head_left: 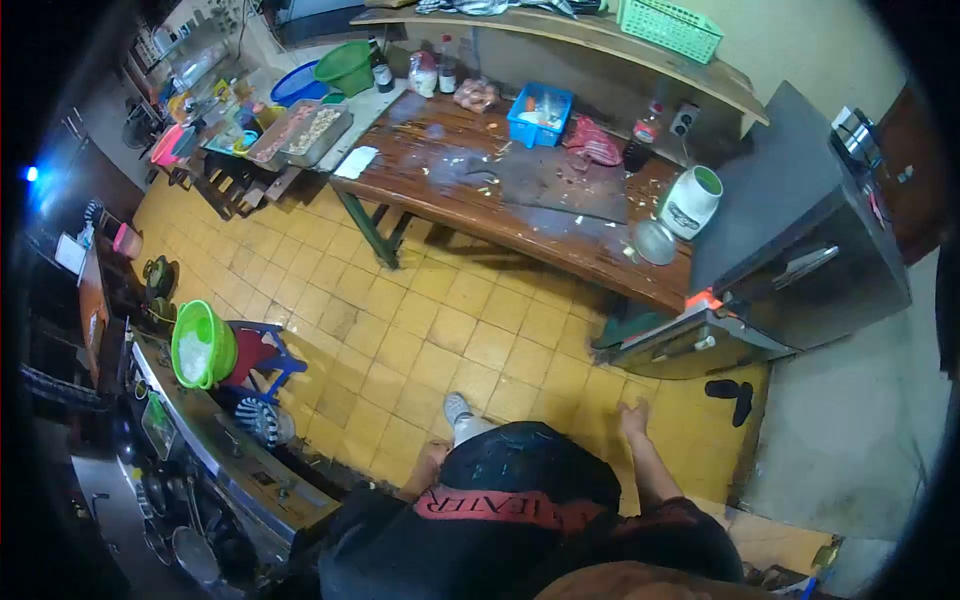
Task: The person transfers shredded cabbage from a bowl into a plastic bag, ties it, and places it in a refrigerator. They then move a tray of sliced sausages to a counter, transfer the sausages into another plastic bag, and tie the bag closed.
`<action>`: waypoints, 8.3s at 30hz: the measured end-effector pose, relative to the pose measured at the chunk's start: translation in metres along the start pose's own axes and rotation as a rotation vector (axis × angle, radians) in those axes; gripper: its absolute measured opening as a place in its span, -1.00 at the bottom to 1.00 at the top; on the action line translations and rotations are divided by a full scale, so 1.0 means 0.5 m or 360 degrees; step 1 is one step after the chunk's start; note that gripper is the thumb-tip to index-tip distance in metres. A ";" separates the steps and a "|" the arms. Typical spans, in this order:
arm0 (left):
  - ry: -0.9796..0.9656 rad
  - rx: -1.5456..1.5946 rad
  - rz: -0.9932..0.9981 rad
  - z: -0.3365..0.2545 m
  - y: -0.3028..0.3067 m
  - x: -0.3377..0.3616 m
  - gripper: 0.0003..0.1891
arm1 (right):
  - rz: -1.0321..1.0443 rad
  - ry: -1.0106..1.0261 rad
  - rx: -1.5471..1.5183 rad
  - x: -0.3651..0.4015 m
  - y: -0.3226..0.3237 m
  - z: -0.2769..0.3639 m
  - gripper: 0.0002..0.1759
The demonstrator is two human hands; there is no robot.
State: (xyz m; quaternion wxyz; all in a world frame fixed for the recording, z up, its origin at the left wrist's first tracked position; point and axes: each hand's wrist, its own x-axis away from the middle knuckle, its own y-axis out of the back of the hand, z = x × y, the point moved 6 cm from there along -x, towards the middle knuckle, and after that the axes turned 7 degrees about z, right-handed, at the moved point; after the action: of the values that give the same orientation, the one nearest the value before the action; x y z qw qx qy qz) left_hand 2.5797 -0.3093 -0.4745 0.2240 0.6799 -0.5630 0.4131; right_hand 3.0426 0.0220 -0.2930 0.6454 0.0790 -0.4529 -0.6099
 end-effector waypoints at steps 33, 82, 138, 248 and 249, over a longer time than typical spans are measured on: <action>-0.0322 -0.1206 -0.1010 -0.350 0.397 0.031 -0.74 | 0.1214 0.1482 0.0311 -0.146 -0.851 1.064 -0.74; 0.0094 -0.0384 -0.0863 -0.818 1.781 0.066 -0.55 | 0.0761 0.1393 0.0125 0.127 -1.575 2.257 -0.68; 0.0091 0.0630 -0.0714 -1.029 2.587 0.074 -0.53 | 0.0481 -0.0692 -0.2279 0.355 -1.901 2.060 -0.63; -0.1212 0.2443 -0.2102 -1.607 6.070 0.924 -0.54 | 0.2550 0.1180 0.1202 2.061 -5.199 4.896 -0.36; -0.1164 0.2533 -0.2082 -1.603 6.088 0.911 -0.58 | 0.2566 0.1241 0.1172 2.043 -5.223 4.937 -0.36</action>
State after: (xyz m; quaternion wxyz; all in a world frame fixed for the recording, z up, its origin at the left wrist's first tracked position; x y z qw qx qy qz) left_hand -0.5507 -0.7660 -0.1447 -0.2844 0.8793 0.3030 0.2329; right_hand -0.6652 -0.3793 -0.0784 0.9097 0.1386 -0.2880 0.2651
